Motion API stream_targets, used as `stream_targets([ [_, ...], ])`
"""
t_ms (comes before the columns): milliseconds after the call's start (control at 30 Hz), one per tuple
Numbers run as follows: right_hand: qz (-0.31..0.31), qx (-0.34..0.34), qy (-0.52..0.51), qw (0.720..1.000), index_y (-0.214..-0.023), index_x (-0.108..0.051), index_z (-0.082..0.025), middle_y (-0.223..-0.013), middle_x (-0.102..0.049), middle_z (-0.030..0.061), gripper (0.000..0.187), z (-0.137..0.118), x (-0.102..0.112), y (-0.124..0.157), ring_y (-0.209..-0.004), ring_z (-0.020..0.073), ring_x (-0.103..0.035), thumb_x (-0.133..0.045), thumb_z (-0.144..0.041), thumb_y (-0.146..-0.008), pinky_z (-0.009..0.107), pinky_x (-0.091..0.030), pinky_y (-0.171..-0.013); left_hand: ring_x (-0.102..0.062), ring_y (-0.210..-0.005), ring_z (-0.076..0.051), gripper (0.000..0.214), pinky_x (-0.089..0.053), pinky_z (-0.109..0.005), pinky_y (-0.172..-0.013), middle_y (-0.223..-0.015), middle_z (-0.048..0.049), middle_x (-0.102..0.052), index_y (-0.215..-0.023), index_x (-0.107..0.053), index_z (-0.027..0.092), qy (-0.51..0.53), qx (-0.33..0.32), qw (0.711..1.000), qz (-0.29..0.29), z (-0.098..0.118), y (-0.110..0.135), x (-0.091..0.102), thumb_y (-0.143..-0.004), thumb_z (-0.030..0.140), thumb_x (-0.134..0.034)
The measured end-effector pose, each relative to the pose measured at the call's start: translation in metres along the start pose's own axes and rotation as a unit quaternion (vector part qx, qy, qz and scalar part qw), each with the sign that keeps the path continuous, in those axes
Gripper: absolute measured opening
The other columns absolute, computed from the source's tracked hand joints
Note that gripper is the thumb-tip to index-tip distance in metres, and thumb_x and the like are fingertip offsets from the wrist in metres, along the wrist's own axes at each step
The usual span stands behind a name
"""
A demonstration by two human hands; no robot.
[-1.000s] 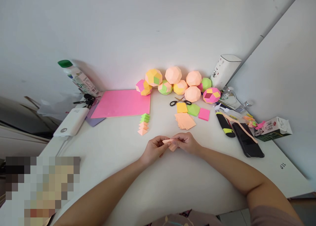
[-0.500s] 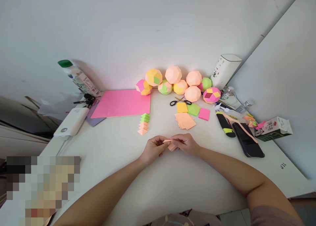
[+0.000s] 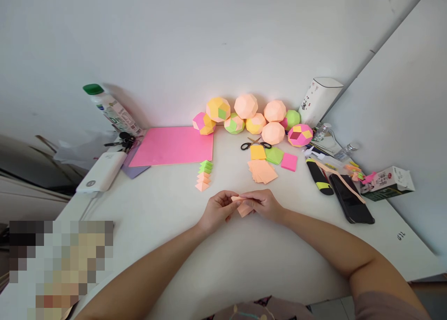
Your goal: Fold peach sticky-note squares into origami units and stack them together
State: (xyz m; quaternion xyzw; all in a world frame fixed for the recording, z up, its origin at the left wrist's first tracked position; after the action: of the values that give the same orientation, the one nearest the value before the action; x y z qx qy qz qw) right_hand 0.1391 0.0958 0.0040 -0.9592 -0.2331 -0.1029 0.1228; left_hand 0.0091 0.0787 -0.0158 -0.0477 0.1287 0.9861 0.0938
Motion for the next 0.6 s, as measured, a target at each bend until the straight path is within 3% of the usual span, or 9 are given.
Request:
stream_targets([
  [233, -0.058, -0.062, -0.081, 0.993, -0.103, -0.068, -0.017, -0.07, -0.063, 0.0021, 0.03, 0.0, -0.007, 0.001, -0.055, 0.0124, -0.061, -0.056, -0.037, -0.085, 0.023, -0.053, -0.046, -0.041, -0.037, -0.004, 0.033, -0.031, -0.018, -0.036, -0.052, 0.0077, -0.047, -0.085, -0.059, 0.015, -0.003, -0.003, 1.0, -0.005, -0.0014, -0.0003, 0.0004, -0.069, 0.041, -0.071],
  [600, -0.073, -0.097, -0.11, 0.987, -0.099, -0.07, -0.014, -0.064, -0.061, 0.001, 0.029, 0.004, -0.0078, 0.0006, -0.051, 0.0114, -0.059, -0.058, -0.036, -0.084, 0.023, -0.05, -0.045, -0.041, -0.038, -0.005, 0.03, -0.033, -0.018, -0.037, -0.051, 0.0065, -0.049, -0.077, -0.06, 0.015, -0.012, 0.001, 1.0, -0.005, 0.0003, 0.0014, -0.0003, -0.071, 0.042, -0.07],
])
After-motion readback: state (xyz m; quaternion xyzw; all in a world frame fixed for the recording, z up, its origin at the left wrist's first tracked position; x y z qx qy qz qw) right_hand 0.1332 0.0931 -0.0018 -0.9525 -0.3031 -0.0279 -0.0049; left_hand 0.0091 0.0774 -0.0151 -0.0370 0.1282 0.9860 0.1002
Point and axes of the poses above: each hand's wrist, its own y-axis away from the middle knuckle, its own x-axis out of the back of the hand, z = x × y, the point moved 8 cm from there along -y, towards the middle knuckle
